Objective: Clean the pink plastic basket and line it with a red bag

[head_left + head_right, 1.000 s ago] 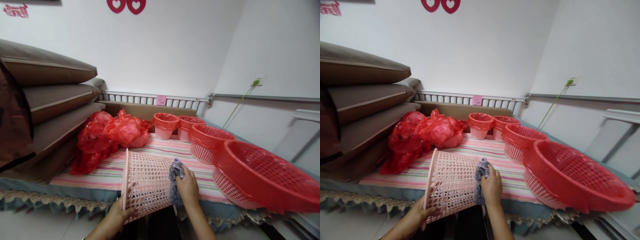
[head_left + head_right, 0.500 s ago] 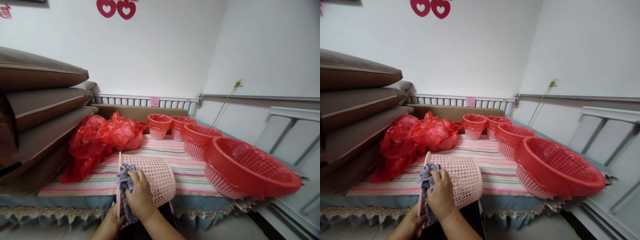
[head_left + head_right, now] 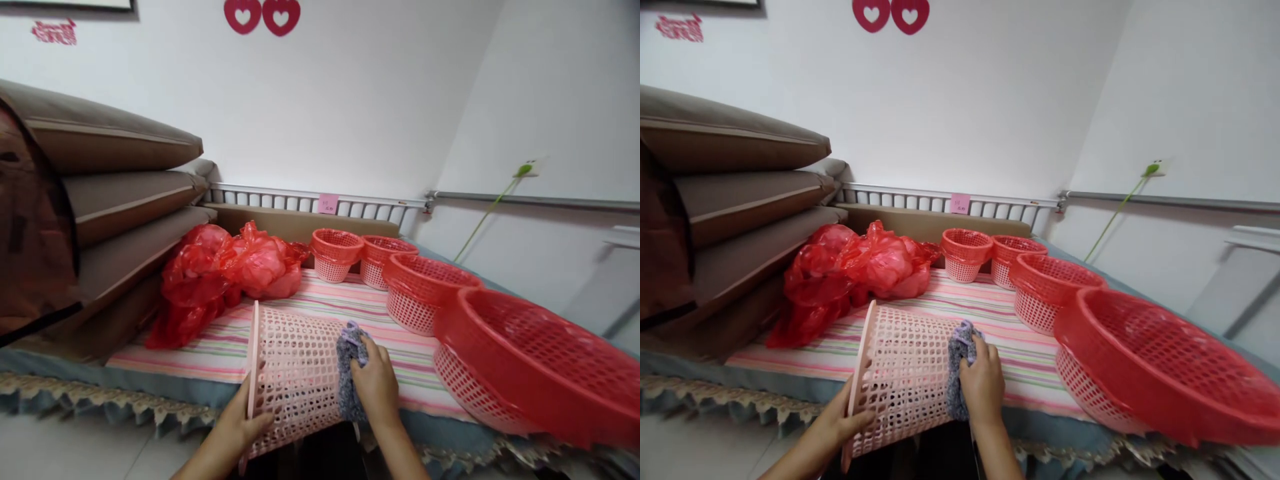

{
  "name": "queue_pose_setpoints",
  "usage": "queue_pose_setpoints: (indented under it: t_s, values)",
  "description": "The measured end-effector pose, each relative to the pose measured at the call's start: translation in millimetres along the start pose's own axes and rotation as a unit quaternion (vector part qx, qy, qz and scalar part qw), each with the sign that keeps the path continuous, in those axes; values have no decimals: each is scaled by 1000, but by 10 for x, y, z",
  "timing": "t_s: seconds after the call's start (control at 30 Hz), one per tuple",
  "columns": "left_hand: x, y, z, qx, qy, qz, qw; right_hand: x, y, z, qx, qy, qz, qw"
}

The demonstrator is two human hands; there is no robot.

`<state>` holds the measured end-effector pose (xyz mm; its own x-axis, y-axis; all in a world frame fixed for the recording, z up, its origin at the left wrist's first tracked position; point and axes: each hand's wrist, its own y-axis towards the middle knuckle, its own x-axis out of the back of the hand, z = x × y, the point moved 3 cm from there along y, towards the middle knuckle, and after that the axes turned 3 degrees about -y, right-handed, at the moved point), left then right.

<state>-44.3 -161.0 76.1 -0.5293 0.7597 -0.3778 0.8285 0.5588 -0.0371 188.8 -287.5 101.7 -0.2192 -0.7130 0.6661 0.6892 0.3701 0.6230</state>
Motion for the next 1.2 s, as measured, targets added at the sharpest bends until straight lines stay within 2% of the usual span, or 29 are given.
queue_pose_setpoints:
  t_s: [0.13,0.2,0.27,0.33,0.4,0.53,0.6,0.63,0.7,0.8,0.87,0.93,0.97,1.07,1.2]
  values:
    - [-128,78,-259,-13,-20,-39,999,-19,22,-48,-8,14,-3,1000]
    - [-172,75,-270,6,-25,-35,999,-23,50,-41,-23,20,12,999]
    - [-185,49,-211,25,-30,-28,999,-29,54,70,-38,27,37,998]
    - [-171,22,-122,38,-36,-20,998,-35,7,336,-26,54,58,996]
    - [-136,9,-45,41,-34,-14,998,-32,-105,741,17,109,75,991]
    - [-1,22,-8,-31,49,-28,998,25,-439,1535,91,217,124,964]
    - [62,16,-1,-60,78,-35,995,61,-557,1718,117,239,139,954]
    - [80,6,15,-54,80,-35,995,71,-584,1731,126,240,142,952]
    - [89,-26,63,-20,66,-36,997,75,-564,1606,142,224,135,955]
    - [61,-80,141,28,12,-53,998,58,-372,1093,124,160,106,974]
    - [37,-95,193,36,-21,-48,998,54,-198,628,57,103,84,990]
    - [27,-90,250,37,-30,-26,999,60,-74,191,-41,60,68,995]
    - [32,-85,274,39,-28,-18,999,64,-45,45,-48,48,60,996]
    - [53,-71,251,41,-24,-10,999,58,-78,-132,-18,34,37,999]
    - [0,-30,-77,5,-16,-20,1000,21,-175,-83,-1,40,27,999]
